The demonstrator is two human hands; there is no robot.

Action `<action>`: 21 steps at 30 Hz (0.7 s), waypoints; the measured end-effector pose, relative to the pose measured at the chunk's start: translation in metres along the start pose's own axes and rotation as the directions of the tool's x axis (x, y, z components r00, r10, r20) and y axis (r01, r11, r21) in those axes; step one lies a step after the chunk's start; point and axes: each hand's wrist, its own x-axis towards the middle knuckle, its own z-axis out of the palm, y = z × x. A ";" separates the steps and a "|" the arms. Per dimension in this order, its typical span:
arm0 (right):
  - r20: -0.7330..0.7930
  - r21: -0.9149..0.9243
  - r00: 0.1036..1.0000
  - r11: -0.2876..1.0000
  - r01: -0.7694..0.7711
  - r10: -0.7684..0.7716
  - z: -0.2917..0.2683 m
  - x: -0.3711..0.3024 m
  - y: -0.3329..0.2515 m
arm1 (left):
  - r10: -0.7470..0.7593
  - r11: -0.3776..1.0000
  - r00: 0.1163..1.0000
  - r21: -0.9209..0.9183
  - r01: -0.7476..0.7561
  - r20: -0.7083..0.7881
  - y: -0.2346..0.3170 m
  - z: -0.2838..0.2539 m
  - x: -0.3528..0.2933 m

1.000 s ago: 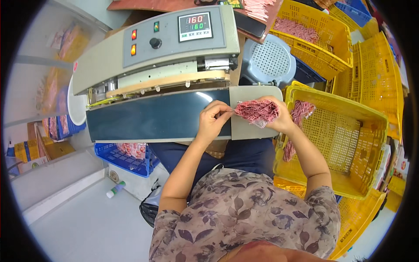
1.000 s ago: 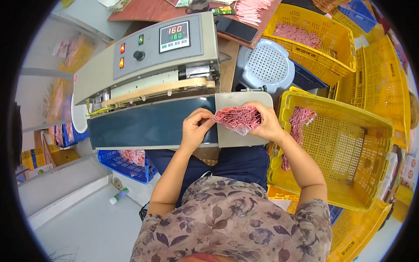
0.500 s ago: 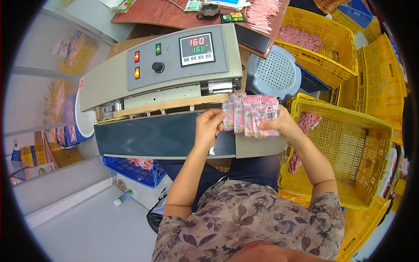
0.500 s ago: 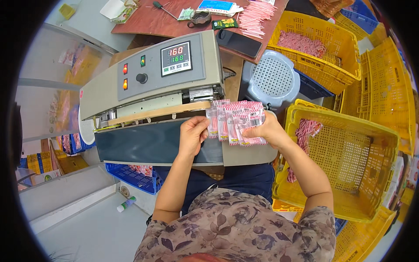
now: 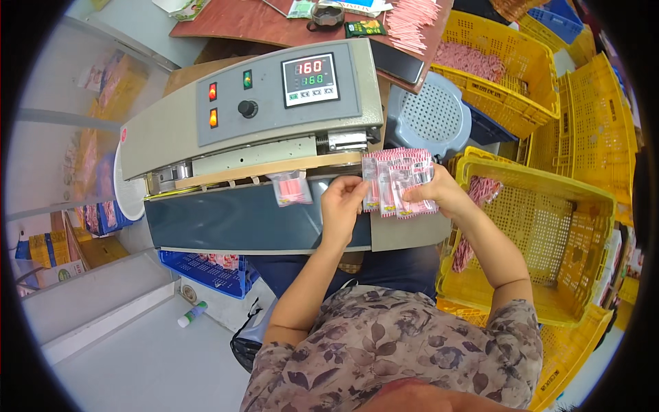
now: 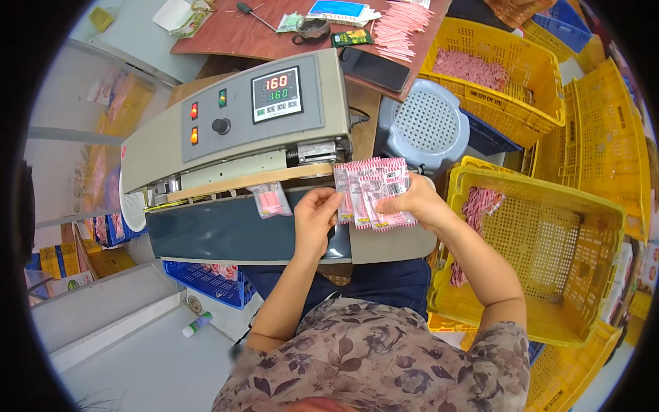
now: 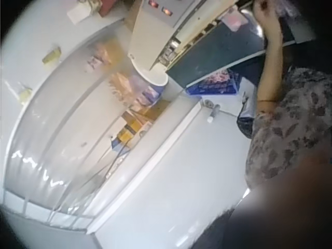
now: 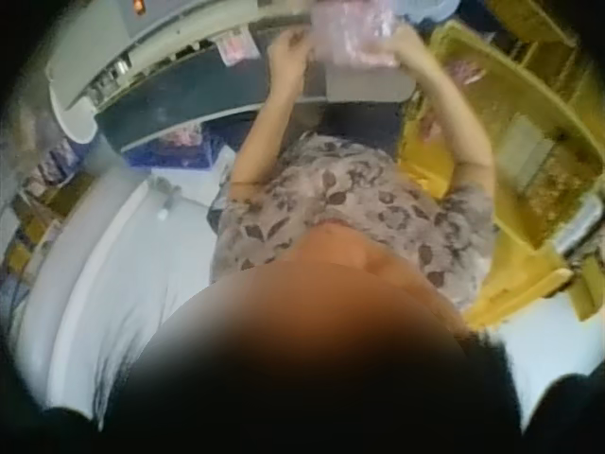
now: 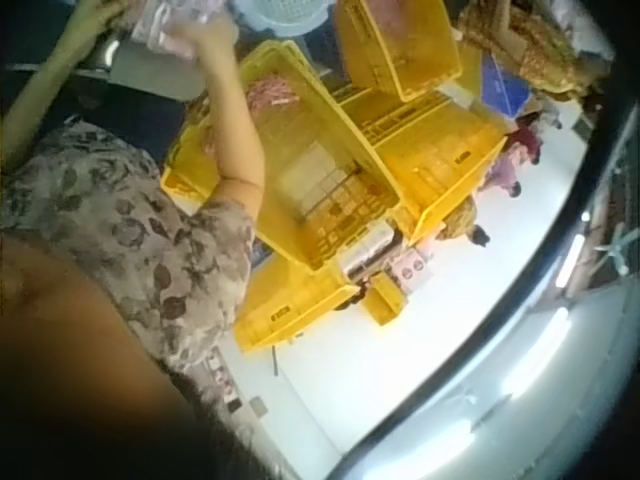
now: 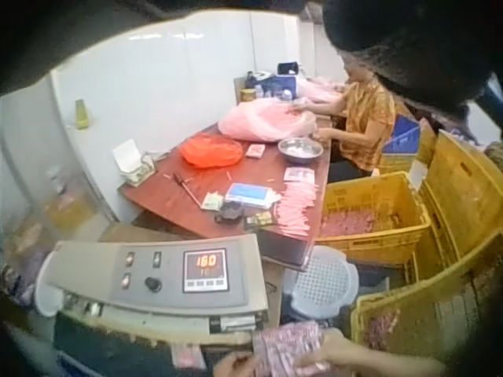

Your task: The person repeatedly picks up bundles of pink noodles from a yellow crate and places them into a packaging machine. The machine seals the noodles into individual plastic packets, which the person then collects and places into a blue crate.

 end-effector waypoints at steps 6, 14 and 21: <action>0.008 0.096 1.000 0.995 -0.025 0.025 0.001 0.001 -0.003 | -0.082 0.992 0.994 -0.105 0.075 -0.067 0.008 -0.023 0.006; 0.019 0.070 0.998 0.996 -0.061 0.060 -0.003 -0.002 -0.004 | 0.458 0.889 0.823 0.152 -0.433 -0.337 0.008 -0.036 -0.016; 0.034 0.035 0.999 0.999 -0.031 0.030 0.002 0.005 -0.004 | 0.032 0.997 0.999 -0.072 -0.030 0.031 -0.003 0.000 0.006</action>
